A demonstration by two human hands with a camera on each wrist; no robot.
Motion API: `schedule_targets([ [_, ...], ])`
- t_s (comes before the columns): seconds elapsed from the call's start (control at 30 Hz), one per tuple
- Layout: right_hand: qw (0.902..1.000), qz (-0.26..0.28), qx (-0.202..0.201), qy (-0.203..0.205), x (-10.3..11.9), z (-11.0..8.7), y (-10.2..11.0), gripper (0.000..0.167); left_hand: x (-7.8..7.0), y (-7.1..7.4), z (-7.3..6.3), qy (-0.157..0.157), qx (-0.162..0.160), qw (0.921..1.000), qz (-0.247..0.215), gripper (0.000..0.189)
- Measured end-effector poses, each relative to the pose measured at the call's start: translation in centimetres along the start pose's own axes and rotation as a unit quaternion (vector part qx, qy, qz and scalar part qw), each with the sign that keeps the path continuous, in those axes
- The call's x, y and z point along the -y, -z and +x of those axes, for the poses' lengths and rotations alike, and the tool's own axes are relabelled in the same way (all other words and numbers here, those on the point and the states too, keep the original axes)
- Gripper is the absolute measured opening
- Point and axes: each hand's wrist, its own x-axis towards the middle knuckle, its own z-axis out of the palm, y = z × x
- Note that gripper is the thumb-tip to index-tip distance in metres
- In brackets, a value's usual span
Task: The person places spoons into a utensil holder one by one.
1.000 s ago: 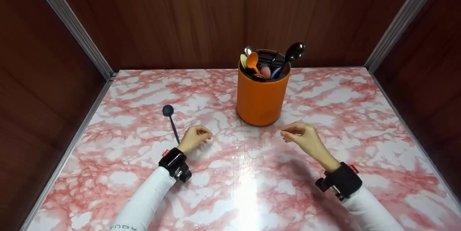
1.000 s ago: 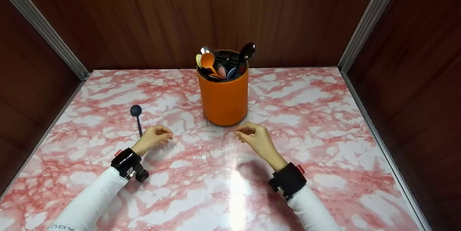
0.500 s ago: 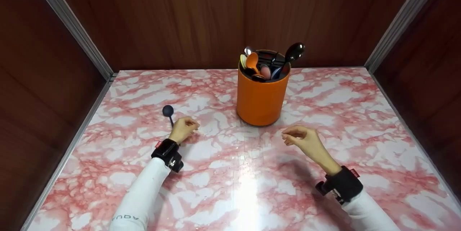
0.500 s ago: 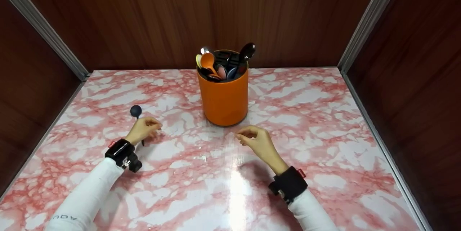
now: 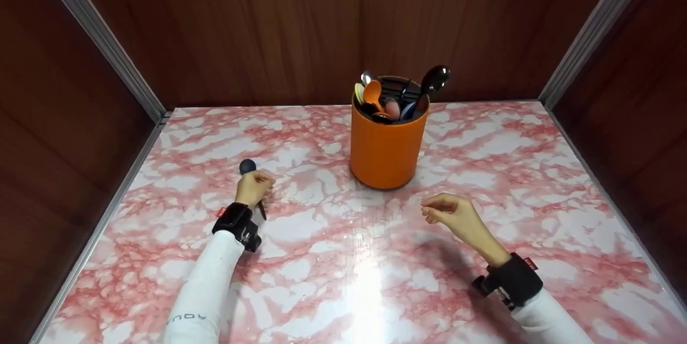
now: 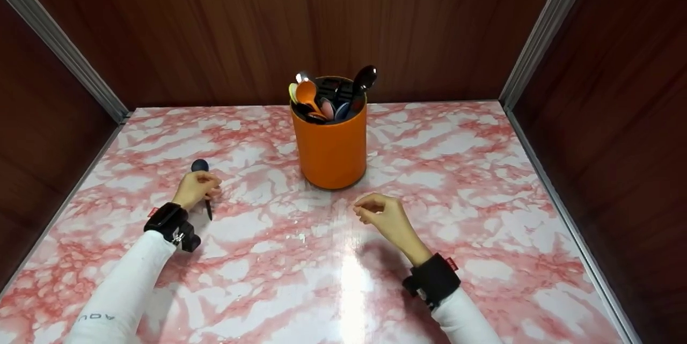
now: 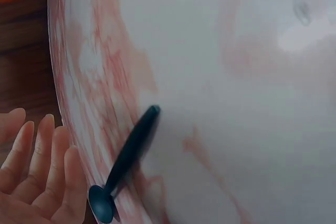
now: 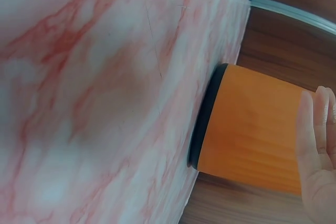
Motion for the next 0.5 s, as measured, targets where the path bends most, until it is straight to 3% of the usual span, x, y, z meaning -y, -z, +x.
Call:
schedule_targets([
  [0.13,1.0000,0.001,0.002,-0.005,-0.1,-0.1,0.1,0.024,0.5,0.5,0.3,0.010,-0.019,0.9997,0.013,0.018],
  [0.23,0.9999,-0.004,-0.002,-0.012,-0.1,-0.2,0.0,0.025,1.0,0.8,0.4,0.002,-0.040,0.9980,0.048,0.021],
  [0.27,0.9999,-0.004,-0.003,-0.014,-0.1,-0.2,0.0,0.025,0.4,1.1,-0.1,-0.002,-0.049,0.9966,0.066,0.022],
  [0.33,0.9998,-0.004,-0.007,-0.017,-0.2,-0.3,0.0,0.024,0.9,1.2,0.4,0.005,-0.062,0.9936,0.095,0.024],
  [0.4,0.9998,-0.001,-0.007,-0.018,-0.2,-0.4,0.1,0.024,1.9,1.3,0.9,-0.011,-0.067,0.9930,0.096,0.023],
  [0.47,0.9999,0.006,-0.003,-0.016,-0.1,-0.4,0.2,0.023,4.9,0.6,3.2,-0.024,-0.100,0.9895,0.101,0.020],
  [0.5,0.9998,0.007,-0.001,-0.016,-0.1,-0.4,0.2,0.024,7.2,0.1,5.0,-0.031,-0.116,0.9872,0.106,0.018],
])
